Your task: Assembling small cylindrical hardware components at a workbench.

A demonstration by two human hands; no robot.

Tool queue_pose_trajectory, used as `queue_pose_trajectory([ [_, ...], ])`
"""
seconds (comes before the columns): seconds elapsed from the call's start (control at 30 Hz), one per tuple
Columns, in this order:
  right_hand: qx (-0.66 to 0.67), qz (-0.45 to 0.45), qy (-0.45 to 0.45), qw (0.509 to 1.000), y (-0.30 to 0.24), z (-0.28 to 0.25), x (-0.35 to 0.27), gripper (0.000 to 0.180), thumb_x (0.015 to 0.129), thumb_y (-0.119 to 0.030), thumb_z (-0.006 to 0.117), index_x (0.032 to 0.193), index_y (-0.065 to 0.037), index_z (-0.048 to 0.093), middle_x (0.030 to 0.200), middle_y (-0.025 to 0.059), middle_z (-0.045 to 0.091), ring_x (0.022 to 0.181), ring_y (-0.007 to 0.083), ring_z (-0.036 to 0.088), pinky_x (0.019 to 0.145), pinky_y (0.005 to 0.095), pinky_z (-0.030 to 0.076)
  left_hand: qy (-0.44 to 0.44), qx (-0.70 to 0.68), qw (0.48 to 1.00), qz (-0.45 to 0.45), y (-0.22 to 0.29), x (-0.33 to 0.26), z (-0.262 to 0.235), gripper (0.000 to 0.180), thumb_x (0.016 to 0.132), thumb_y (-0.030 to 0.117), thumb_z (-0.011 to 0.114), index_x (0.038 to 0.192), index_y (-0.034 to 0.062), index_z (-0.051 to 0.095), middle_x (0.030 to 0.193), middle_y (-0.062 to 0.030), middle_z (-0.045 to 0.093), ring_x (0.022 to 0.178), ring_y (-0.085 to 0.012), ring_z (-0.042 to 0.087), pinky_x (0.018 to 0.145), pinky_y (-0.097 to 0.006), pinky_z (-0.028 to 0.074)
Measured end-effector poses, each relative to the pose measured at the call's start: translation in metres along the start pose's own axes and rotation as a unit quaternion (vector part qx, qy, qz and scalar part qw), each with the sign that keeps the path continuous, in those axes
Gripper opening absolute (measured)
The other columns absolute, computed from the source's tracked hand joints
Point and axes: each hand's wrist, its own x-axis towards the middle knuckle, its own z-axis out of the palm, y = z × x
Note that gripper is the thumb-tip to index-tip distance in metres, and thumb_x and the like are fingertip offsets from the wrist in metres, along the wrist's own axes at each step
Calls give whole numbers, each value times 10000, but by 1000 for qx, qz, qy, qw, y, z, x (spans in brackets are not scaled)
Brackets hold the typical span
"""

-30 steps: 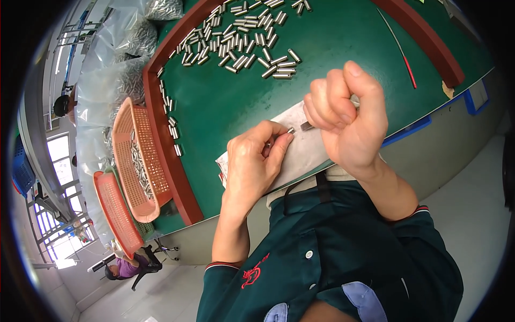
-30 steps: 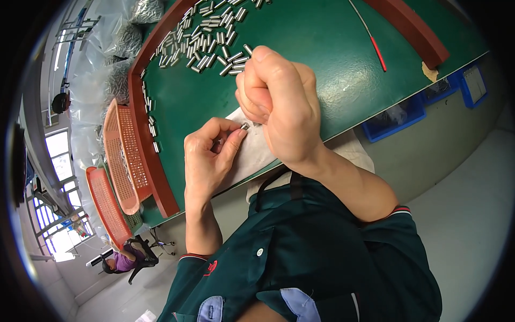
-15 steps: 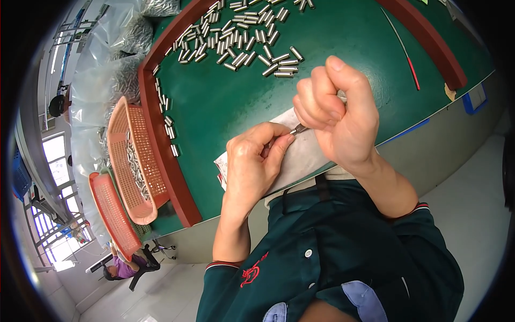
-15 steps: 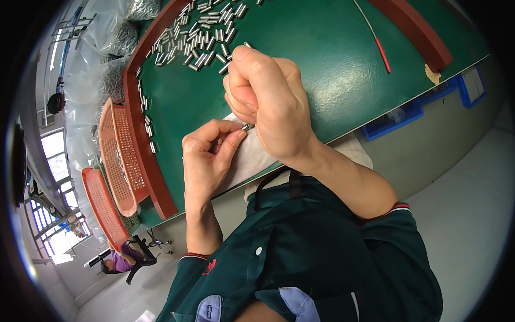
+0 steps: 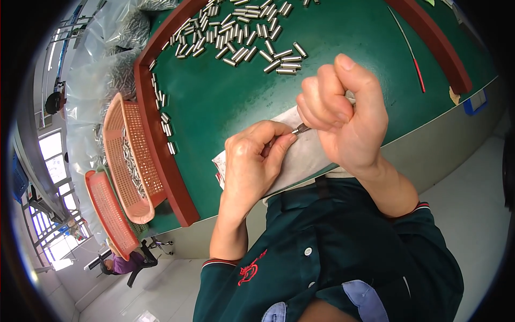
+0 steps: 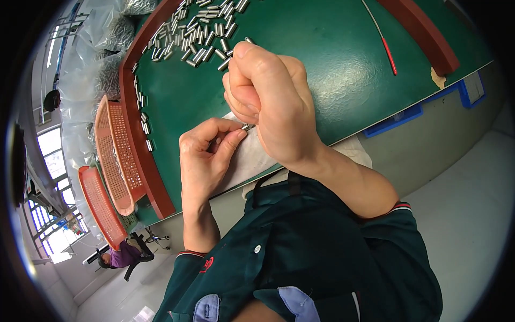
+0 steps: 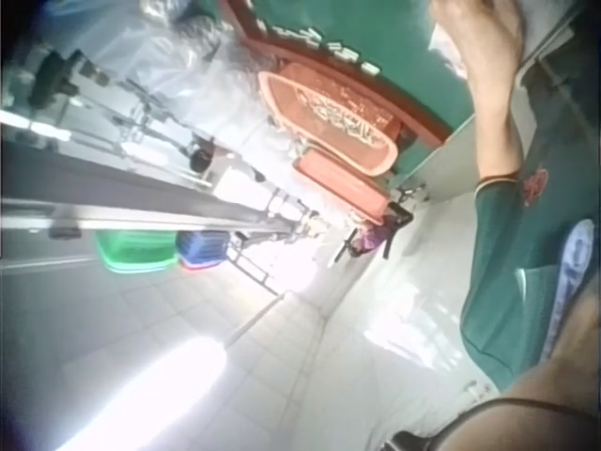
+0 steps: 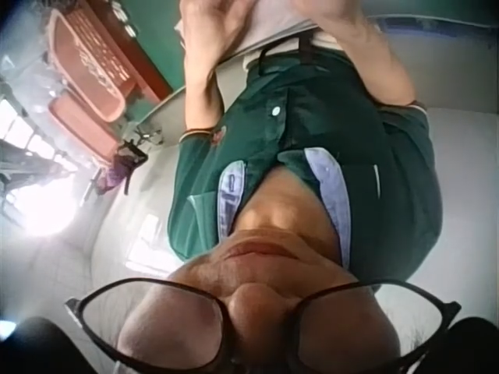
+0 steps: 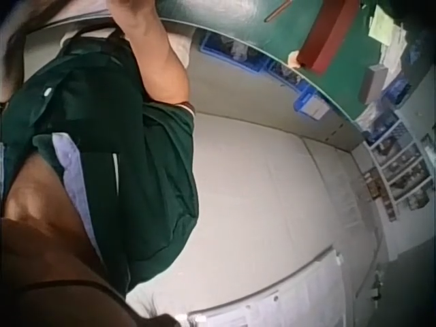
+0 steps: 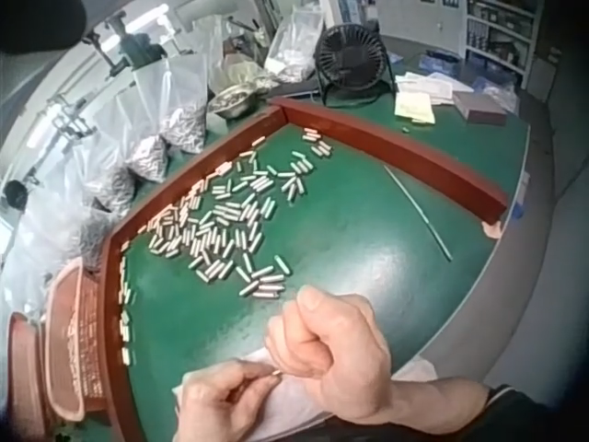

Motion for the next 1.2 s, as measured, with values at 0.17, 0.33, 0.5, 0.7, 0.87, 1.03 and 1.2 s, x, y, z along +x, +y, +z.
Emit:
queue_pose_trajectory([
  [0.17,-51,1,4,999,-1,3,-1,420,879,-264,276,482,-132,239,416,-35,230,399,71,138,388,239,144,-4,-10,1000,1,-1,1,0,76,691,15,651,728,-3,588,593,-95,542,464,-184,486,446,-269,382],
  [0.33,-59,-5,9,998,0,6,-2,412,883,-257,266,491,-132,237,419,-37,220,401,72,137,391,240,146,5,-9,1000,15,-1,0,-1,76,686,7,650,724,1,584,586,-91,540,458,-190,491,436,-271,387],
  [0.5,-66,-10,4,998,1,5,-1,413,890,-258,260,497,-133,240,423,-38,215,403,71,141,391,239,148,-1,-22,1000,9,-2,1,0,68,686,-1,644,714,0,583,577,-93,535,455,-191,492,433,-272,387],
  [0.7,-126,-29,-21,991,6,3,-4,439,910,-290,242,499,-140,260,433,-46,227,399,73,149,397,238,155,-29,-46,998,-14,-3,5,-3,70,679,-10,637,679,-6,566,550,-101,520,440,-212,478,427,-293,376],
  [0.87,-120,-18,-28,992,4,8,-7,432,919,-259,240,507,-132,265,441,-44,232,400,77,175,416,244,188,-23,-32,999,-2,-1,5,-4,77,675,-17,625,655,-9,551,539,-114,509,444,-251,479,429,-311,377],
  [1.03,-153,-37,-20,987,8,15,-8,413,908,-220,272,507,-118,263,447,-37,236,409,78,198,422,250,189,-21,-29,999,5,0,2,-4,83,682,-11,622,650,-10,545,549,-129,510,455,-267,487,432,-323,379],
  [1.2,-131,-33,20,991,9,9,-10,408,896,-213,284,501,-112,258,447,-38,232,414,78,198,422,249,180,-4,-26,1000,5,2,0,3,84,688,-10,623,655,-10,546,558,-129,520,467,-267,496,442,-320,386],
])
